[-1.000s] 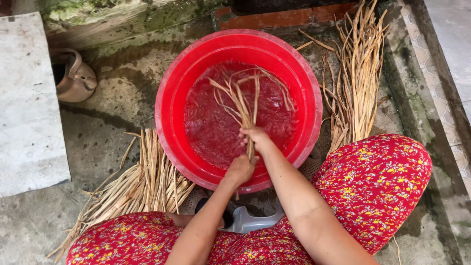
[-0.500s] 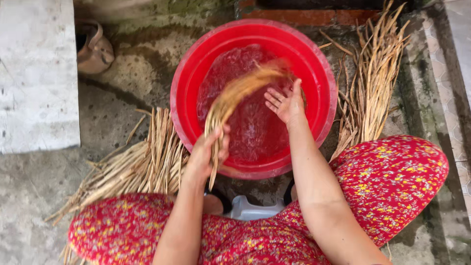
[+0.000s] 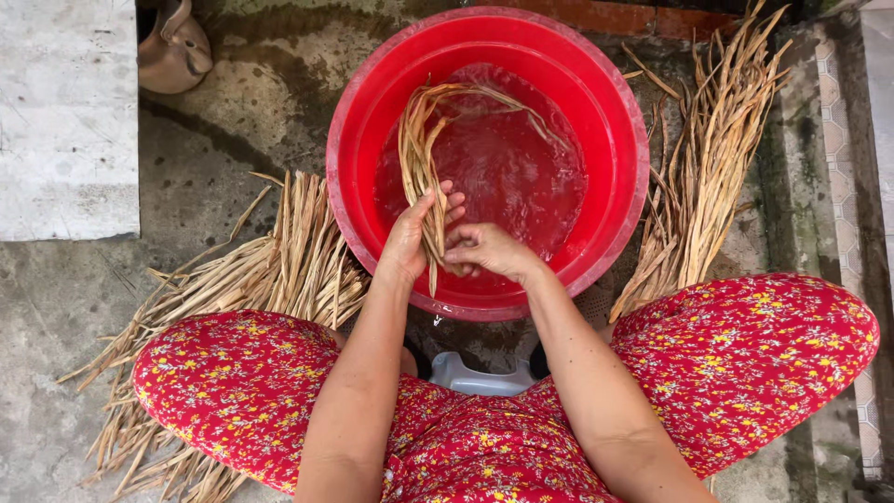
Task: The person sits at a red basin of water and washes bundles of dried plant stalks, dipping and swishing each bundle in the water and working it by hand. Washed bundles are placed on the wet concrete floor beside the basin, with unwashed bundles stacked on both sides.
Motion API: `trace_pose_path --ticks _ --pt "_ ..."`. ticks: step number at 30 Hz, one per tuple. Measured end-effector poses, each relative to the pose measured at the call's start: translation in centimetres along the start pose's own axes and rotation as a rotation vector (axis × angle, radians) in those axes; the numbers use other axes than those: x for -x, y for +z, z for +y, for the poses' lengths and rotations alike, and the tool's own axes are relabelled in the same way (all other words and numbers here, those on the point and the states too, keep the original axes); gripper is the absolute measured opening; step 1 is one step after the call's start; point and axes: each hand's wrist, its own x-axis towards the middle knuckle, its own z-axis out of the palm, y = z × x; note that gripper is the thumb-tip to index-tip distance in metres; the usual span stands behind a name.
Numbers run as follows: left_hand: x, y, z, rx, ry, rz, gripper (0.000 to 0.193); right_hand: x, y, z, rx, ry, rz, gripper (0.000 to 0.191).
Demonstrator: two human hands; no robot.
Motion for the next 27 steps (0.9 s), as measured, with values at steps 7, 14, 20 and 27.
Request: trace_pose_path --ticks 7,14,20,27 --pt "0.5 -0.2 -0.3 -0.018 0.0 0.022 0.044 0.4 -1.7 -0.6 -0.065 -0.01 0.118 0.029" --pt "0.2 -0.6 -1.0 -0.072 0.063 0.121 0.038 -0.6 -0.3 0.3 0.077 -0.01 0.164 0.025" --pt "0.4 -0.4 -1.0 -0.031 0.039 0.155 0.033 0.0 0.4 -0.7 -0.131 -0.076 0.189 0.018" --pt "0.7 0.3 -0.7 0.092 0.08 0.072 0.033 1.3 0.0 -2.0 0.052 0.095 0.089 0.024"
